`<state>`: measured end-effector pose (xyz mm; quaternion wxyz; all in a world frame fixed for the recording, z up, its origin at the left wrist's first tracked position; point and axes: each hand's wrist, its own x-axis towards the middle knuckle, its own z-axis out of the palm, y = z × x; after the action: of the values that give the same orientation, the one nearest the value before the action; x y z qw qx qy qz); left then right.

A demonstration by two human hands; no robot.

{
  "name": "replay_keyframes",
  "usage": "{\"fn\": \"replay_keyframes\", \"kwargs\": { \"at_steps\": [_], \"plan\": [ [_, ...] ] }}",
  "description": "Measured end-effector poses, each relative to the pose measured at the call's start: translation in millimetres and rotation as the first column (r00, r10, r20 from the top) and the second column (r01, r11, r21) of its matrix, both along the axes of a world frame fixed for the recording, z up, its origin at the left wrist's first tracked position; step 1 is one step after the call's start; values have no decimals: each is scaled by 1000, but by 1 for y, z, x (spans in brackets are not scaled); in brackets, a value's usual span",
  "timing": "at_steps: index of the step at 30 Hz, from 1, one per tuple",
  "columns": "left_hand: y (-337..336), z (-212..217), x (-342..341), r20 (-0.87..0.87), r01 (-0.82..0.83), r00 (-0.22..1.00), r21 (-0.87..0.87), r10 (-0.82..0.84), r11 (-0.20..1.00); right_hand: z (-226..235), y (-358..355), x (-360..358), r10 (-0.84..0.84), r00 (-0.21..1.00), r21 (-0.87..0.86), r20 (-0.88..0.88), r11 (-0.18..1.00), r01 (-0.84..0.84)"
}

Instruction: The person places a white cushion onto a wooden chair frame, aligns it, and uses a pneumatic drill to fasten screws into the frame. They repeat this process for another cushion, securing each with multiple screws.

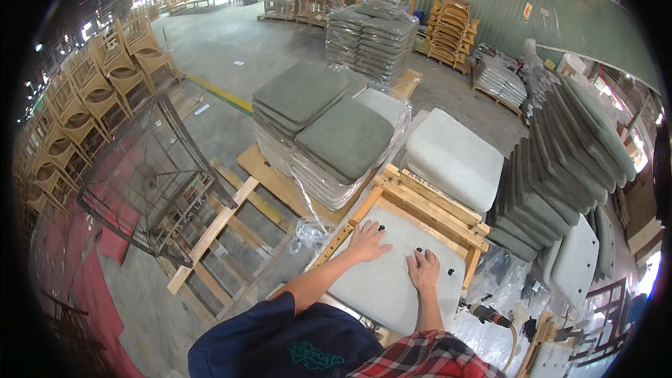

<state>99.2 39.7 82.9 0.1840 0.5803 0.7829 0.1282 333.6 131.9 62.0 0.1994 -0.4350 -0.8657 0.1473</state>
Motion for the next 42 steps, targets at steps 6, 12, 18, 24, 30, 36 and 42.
{"fn": "replay_keyframes", "kwargs": {
  "at_steps": [6,12,18,24,30,36,42],
  "plan": [
    [1,1,1,0,8,1000,-1,-8,1000,-1,-2,1,-73,997,-9,-31,997,73],
    [-5,-1,-2,-1,16,1000,4,-16,1000,9,-12,4,-42,998,-33,50,998,44],
    [-26,26,-1,64,-23,997,-153,33,988,42,-30,23,-166,947,-257,276,937,239],
    [-44,10,-14,189,-165,963,-162,195,973,52,-34,50,-285,879,-289,383,867,407],
    [-59,10,-32,380,-263,861,-235,337,936,47,-37,83,-434,784,-273,443,768,579],
    [-70,-24,-51,655,-194,718,-136,235,972,30,-36,138,-608,734,-379,301,630,678],
    [-85,-4,-47,913,-191,275,-257,303,947,33,-40,161,-651,720,-430,241,593,681]
  ]
}}
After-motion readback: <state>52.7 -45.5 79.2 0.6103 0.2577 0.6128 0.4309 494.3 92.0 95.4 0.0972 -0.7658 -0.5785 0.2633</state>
